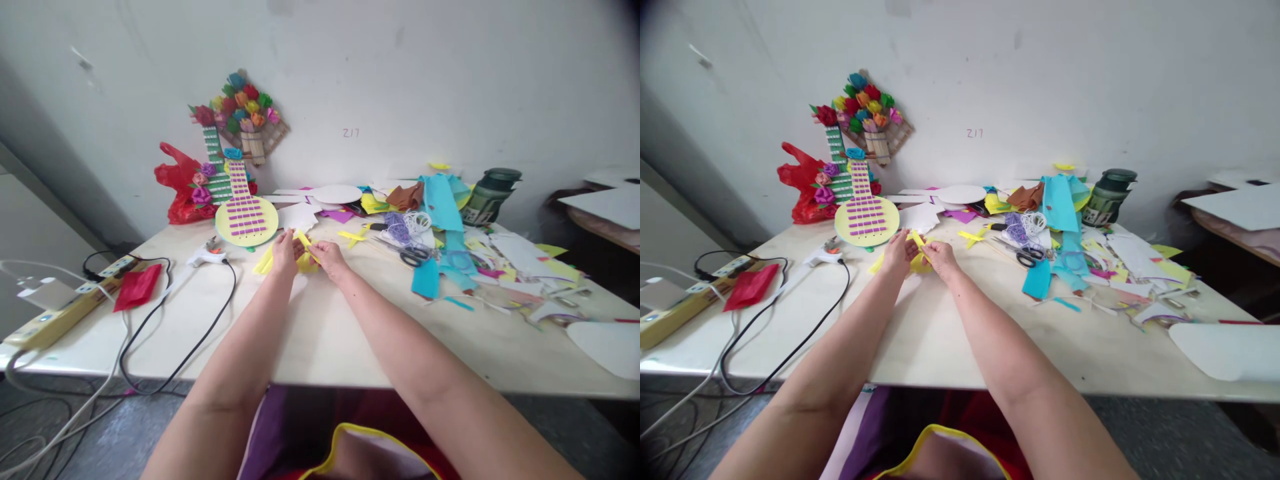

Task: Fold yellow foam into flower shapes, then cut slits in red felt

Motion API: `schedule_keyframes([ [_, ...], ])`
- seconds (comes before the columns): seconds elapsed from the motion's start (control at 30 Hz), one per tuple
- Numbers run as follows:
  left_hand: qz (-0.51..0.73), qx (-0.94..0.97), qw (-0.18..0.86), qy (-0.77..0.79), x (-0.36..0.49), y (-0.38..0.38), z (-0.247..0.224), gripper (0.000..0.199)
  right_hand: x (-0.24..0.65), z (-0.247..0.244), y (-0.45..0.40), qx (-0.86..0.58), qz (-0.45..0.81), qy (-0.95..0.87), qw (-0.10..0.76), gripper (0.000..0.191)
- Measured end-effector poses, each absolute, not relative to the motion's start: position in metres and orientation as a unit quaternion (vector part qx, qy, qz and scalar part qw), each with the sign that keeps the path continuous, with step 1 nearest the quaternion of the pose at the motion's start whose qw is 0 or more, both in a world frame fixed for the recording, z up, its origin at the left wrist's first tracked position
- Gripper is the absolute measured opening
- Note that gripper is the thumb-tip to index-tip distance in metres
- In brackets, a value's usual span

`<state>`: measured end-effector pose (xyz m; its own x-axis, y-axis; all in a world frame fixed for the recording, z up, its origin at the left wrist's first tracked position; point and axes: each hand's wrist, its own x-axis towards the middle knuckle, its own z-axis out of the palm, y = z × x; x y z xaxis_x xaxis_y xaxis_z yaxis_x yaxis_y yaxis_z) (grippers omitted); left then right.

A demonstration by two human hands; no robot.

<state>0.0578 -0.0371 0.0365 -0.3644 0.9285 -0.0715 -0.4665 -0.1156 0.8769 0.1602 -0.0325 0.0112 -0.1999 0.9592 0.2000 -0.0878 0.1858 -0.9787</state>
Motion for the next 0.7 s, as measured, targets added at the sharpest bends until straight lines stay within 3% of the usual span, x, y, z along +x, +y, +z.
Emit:
schedule_keyframes([
  [0.23, 0.603, 0.385, 0.559, 0.419, 0.064, -0.0392, 0.0304, 0.029, 0.165, 0.0145, -0.0296, -0.373, 0.556, -0.511, 0.539, 0.027],
  [0.5, 0.674, 0.341, 0.497, 0.427, 0.062, -0.0395, 0.0332, 0.027, 0.1673, 0.0169, -0.0324, -0.361, 0.585, -0.53, 0.496, 0.028],
  [0.7, 0.655, 0.342, 0.509, 0.441, 0.0656, -0.0387, 0.0305, 0.029, 0.1671, 0.0139, -0.0272, -0.395, 0.54, -0.519, 0.533, 0.029],
])
